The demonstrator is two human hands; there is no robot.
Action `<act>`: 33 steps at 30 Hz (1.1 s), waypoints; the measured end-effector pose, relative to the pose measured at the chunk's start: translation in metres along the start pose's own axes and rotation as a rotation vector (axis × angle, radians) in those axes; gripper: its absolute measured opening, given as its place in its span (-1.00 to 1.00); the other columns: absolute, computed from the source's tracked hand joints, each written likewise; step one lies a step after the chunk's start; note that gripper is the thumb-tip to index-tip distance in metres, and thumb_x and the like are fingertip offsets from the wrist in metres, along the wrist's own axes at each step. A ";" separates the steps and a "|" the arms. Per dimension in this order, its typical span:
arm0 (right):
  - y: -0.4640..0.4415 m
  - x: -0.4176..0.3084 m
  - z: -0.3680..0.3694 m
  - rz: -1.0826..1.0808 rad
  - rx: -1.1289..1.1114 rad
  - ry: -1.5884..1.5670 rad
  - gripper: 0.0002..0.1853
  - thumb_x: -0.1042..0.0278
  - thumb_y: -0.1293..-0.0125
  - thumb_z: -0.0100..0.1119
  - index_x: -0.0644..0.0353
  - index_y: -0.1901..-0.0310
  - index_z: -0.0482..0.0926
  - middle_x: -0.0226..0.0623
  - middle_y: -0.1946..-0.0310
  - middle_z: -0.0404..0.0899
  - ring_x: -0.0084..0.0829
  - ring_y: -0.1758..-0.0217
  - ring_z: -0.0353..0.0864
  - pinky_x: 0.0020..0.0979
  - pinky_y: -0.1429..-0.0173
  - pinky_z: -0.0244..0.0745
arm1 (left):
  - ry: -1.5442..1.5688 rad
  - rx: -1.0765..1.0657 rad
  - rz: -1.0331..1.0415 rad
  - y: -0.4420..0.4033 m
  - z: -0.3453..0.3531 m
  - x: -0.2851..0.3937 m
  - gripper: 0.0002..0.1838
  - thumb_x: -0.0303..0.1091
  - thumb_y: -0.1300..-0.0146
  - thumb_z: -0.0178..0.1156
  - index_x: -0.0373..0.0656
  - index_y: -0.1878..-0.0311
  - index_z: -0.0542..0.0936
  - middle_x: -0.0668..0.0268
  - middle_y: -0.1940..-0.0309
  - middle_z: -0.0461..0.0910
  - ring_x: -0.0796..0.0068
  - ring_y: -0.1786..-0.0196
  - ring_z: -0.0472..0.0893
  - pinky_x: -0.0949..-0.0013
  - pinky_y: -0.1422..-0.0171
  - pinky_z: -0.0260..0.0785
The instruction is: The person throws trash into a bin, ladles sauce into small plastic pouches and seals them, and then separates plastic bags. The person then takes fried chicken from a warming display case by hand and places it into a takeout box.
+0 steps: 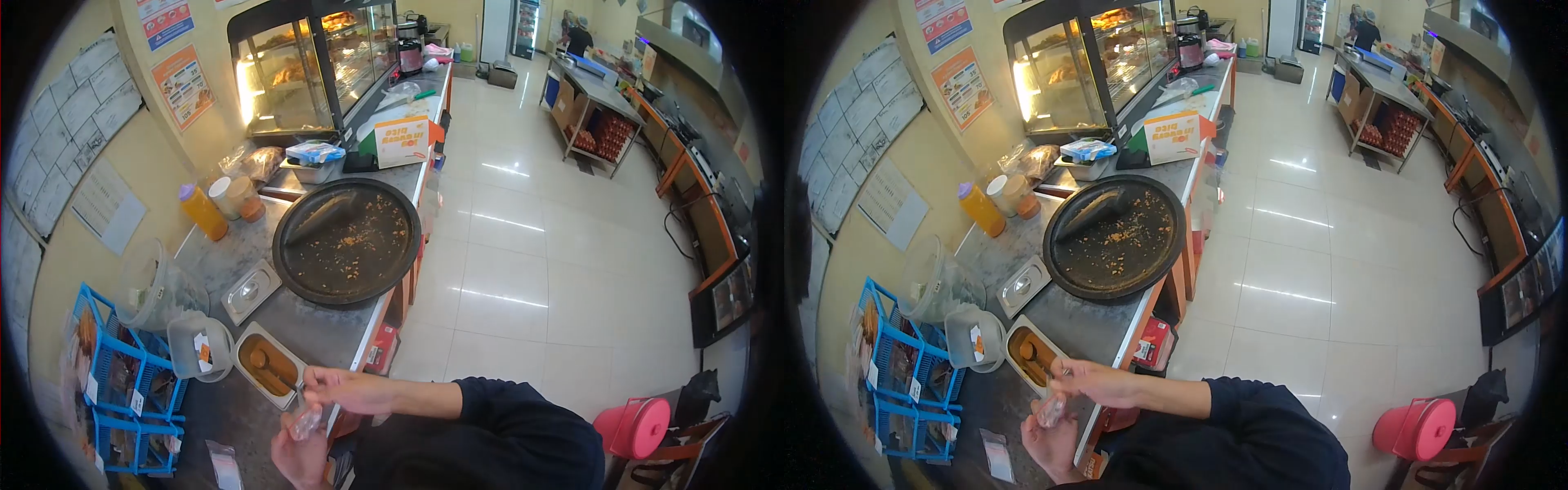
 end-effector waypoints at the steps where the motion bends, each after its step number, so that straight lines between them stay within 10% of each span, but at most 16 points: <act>1: -0.003 -0.004 0.004 -0.017 0.028 0.016 -0.78 0.30 -0.28 0.19 0.06 0.27 0.29 -0.60 0.42 0.35 -0.72 0.22 0.40 -0.59 0.02 0.25 | -0.126 -0.048 0.119 -0.001 0.001 0.002 -0.87 -0.39 -0.12 0.11 -0.12 0.39 0.35 0.30 0.33 0.42 0.40 0.15 0.43 0.21 -0.11 0.20; 5: -0.005 -0.005 0.036 -0.368 0.102 1.158 -0.68 0.19 -0.14 0.29 0.01 0.26 0.30 -0.60 0.50 0.25 -0.70 0.31 0.33 -0.43 -0.08 0.00 | -0.640 0.050 0.621 -0.009 0.003 0.010 -0.82 -0.58 -0.10 0.11 -0.16 0.32 0.30 0.34 0.33 0.29 0.45 0.22 0.44 0.37 0.08 0.33; 9: -0.019 0.023 0.037 -0.289 0.259 1.149 -0.74 0.35 -0.11 0.30 -0.01 0.25 0.38 -0.63 0.50 0.32 -0.67 0.32 0.35 -0.40 -0.11 -0.05 | -1.105 0.273 1.187 -0.007 0.007 0.020 -0.83 -0.68 -0.07 0.06 -0.21 0.33 0.34 0.30 0.33 0.25 0.42 0.27 0.37 0.40 0.25 0.31; 14: -0.047 0.016 0.047 -0.766 0.611 1.452 -0.70 0.40 -0.12 0.30 0.04 0.13 0.43 -0.53 0.48 0.39 -0.59 0.39 0.41 -0.40 0.05 0.17 | -1.542 0.279 1.576 0.004 0.001 0.025 -0.83 -0.73 0.04 0.12 -0.22 0.44 0.42 0.19 0.42 0.38 0.25 0.32 0.46 0.29 0.29 0.35; 17: -0.056 0.040 0.044 -0.580 0.513 1.343 -0.63 0.44 -0.10 0.29 0.09 0.05 0.41 -0.45 0.48 0.36 -0.58 0.45 0.45 -0.44 0.27 0.33 | -1.435 0.294 1.560 0.007 -0.021 0.043 -0.79 -0.73 0.02 0.16 -0.19 0.35 0.54 0.11 0.29 0.54 0.20 0.35 0.51 0.28 0.35 0.36; 21: -0.057 0.043 0.053 -0.329 0.482 1.066 -0.39 0.63 0.01 0.31 0.05 -0.11 0.35 -0.41 0.50 0.34 -0.59 0.55 0.46 -0.48 0.44 0.39 | -1.845 0.223 1.230 0.034 -0.041 0.045 -0.70 -0.46 0.02 0.34 -0.06 0.15 0.61 0.18 0.00 0.52 0.14 -0.05 0.46 0.09 -0.19 0.22; 26: -0.049 0.070 0.056 0.081 0.313 1.266 -0.31 0.70 0.10 0.32 0.05 -0.13 0.36 -0.40 0.43 0.34 -0.66 0.52 0.39 -0.56 0.39 0.41 | -1.820 -0.167 0.641 0.055 -0.041 0.060 -0.21 -0.15 0.06 0.44 -0.15 -0.23 0.29 0.05 -0.21 0.31 0.04 -0.15 0.35 -0.09 -0.25 0.12; 33: -0.055 0.094 0.064 0.148 0.368 1.389 -0.22 0.60 0.17 0.39 0.03 -0.19 0.31 -0.27 0.32 0.46 -0.34 0.37 0.55 -0.40 0.29 0.48 | -1.486 -0.217 0.523 0.040 -0.081 0.064 -0.23 -0.41 0.10 0.42 -0.28 -0.18 0.23 0.02 -0.03 0.35 0.10 -0.05 0.41 0.15 -0.13 0.28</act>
Point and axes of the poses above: each hand's wrist, its own y-axis away from the middle knuckle, its own z-axis out of the palm, x = y × z, the point moved 2 cm from there along -y, towards the middle knuckle
